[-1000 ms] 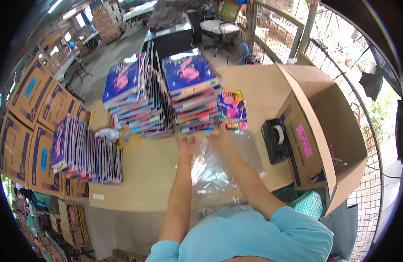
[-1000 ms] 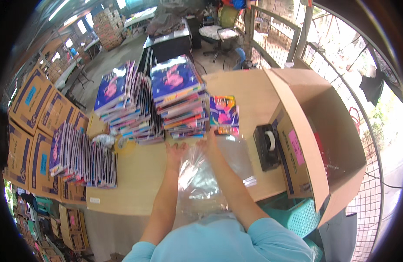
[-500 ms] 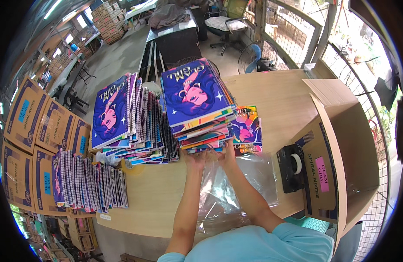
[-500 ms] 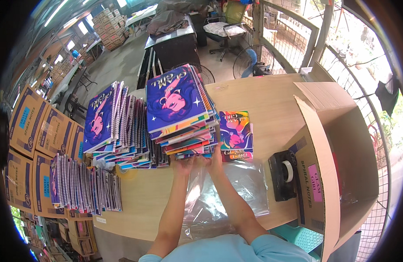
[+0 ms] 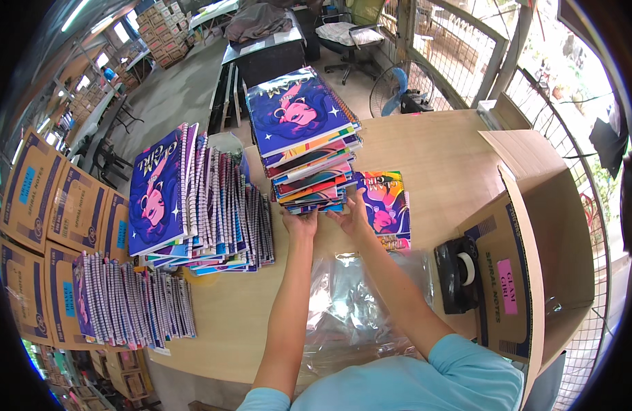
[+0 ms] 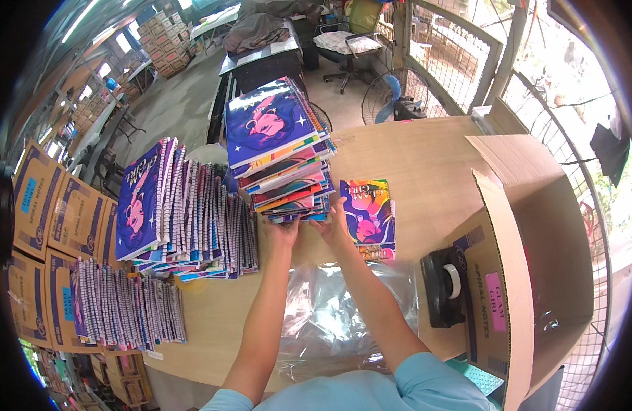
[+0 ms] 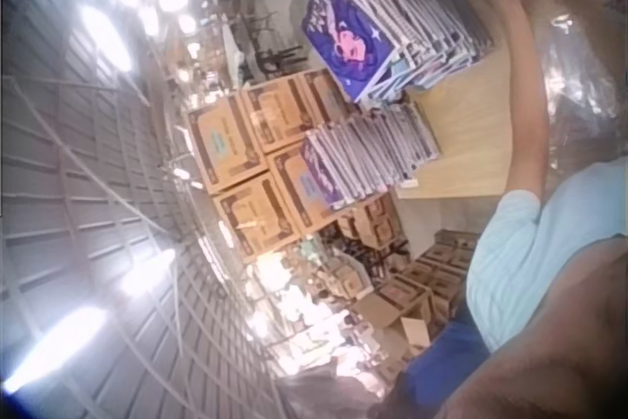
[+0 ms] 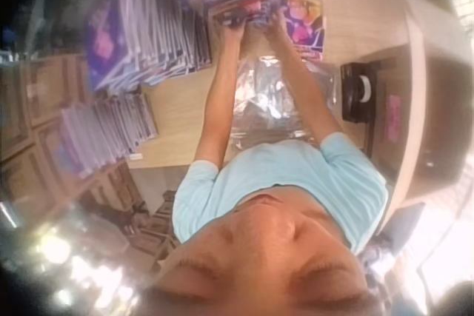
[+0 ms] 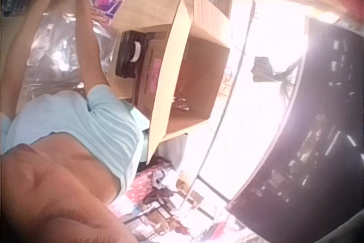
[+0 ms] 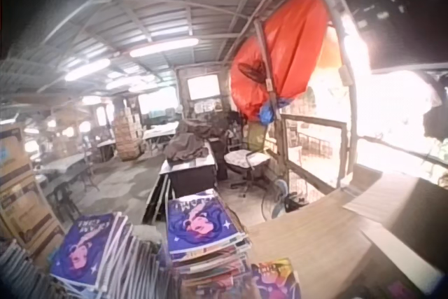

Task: The person wraps spiral notebooks in clear plastic bags. They place a notebook on a plastic sheet, fold the plastic around it, and seal the package using a tape dispenser. The wrapped notebooks are then placed into a cardboard box.

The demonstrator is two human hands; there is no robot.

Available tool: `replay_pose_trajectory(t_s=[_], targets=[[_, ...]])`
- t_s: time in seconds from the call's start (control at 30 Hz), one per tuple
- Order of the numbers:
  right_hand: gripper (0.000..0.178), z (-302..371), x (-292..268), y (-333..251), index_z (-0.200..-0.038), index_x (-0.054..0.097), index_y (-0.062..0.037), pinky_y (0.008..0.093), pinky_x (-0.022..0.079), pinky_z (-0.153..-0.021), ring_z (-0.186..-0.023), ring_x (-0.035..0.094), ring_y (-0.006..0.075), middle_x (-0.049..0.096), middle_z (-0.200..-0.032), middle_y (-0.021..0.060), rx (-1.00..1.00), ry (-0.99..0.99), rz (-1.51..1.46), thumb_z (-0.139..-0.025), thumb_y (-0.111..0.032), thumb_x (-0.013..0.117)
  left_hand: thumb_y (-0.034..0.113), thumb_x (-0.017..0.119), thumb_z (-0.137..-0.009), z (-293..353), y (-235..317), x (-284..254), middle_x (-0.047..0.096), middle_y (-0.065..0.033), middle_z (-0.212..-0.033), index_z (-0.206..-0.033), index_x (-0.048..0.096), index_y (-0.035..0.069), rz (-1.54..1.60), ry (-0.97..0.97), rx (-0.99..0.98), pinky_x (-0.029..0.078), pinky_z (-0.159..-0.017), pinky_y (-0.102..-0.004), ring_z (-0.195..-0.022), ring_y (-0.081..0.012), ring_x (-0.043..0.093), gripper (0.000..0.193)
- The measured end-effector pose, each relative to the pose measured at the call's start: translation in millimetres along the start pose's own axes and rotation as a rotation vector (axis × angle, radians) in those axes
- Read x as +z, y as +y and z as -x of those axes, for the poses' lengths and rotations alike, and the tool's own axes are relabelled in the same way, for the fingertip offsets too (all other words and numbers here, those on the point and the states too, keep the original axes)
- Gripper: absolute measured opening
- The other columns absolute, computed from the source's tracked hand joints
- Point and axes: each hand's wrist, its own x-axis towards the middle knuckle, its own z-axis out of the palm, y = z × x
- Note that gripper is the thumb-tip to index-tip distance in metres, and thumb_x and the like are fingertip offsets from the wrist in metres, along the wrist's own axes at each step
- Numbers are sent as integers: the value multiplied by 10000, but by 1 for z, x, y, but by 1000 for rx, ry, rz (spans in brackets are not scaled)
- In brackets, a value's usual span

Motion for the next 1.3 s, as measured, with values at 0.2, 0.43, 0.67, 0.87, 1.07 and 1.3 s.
replay_pose_trajectory(t_s=[0.2, 0.43, 0.67, 0.87, 1.07, 1.3], targets=[[803, 77, 20, 5, -1463, 274, -113, 630, 279, -1026, -1356, 223, 487, 229, -1460, 304, -412, 341, 1553, -777, -249, 668, 638, 185, -929, -4, 13, -17, 325, -121, -1485, -1428, 357, 146, 84, 14, 62, 286, -1071, -586, -1347, -341, 325, 722], [757, 71, -27, -16, -1482, 216, -122, 812, 114, -940, -1389, 119, 501, 152, -1512, 269, -465, 408, 2394, -791, -209, 513, 658, 283, -923, 32, 42, -9, -36, -164, -1564, -1510, 20, 121, -34, 172, -294, 160, -1146, -491, -1438, -341, 81, 838], [780, 67, -65, -140, -1499, 139, -218, 747, 195, -996, -1401, 156, 448, 121, -1537, 215, -408, 271, 2544, -819, -158, 516, 304, 640, -881, 190, 76, -13, 267, -159, -1504, -1473, 253, 99, -1500, -644, 105, 301, -1090, -457, -1356, -372, 313, 736], [606, 186, -45, -94, -1351, 447, -98, 512, 361, -997, -1198, 435, 409, 437, -1335, 228, -978, 191, 1905, -790, -156, 668, 323, 749, -755, 243, 41, -112, 317, -223, -1446, -1425, 346, 126, -2180, -33, 693, 329, -1032, -509, -1294, -455, 345, 806], [656, 376, -90, 9, -1383, 427, -126, 563, 245, -1062, -1318, 274, 454, 267, -1464, 228, -629, 290, 2148, -802, -290, 683, 427, 783, -660, 271, 29, -168, 254, -240, -1460, -1361, 420, 123, -2202, 389, 648, 279, -1005, -614, -1317, -440, 279, 846], [814, 375, -138, 30, -1489, 245, -200, 646, 155, -1063, -1396, 113, 472, 123, -1537, 220, -506, 228, 2362, -828, -516, 601, 116, 688, -741, 292, 14, -155, 440, -144, -1302, -1235, 540, 147, -2165, -676, 710, 353, -968, -489, -1163, -351, 449, 517]])
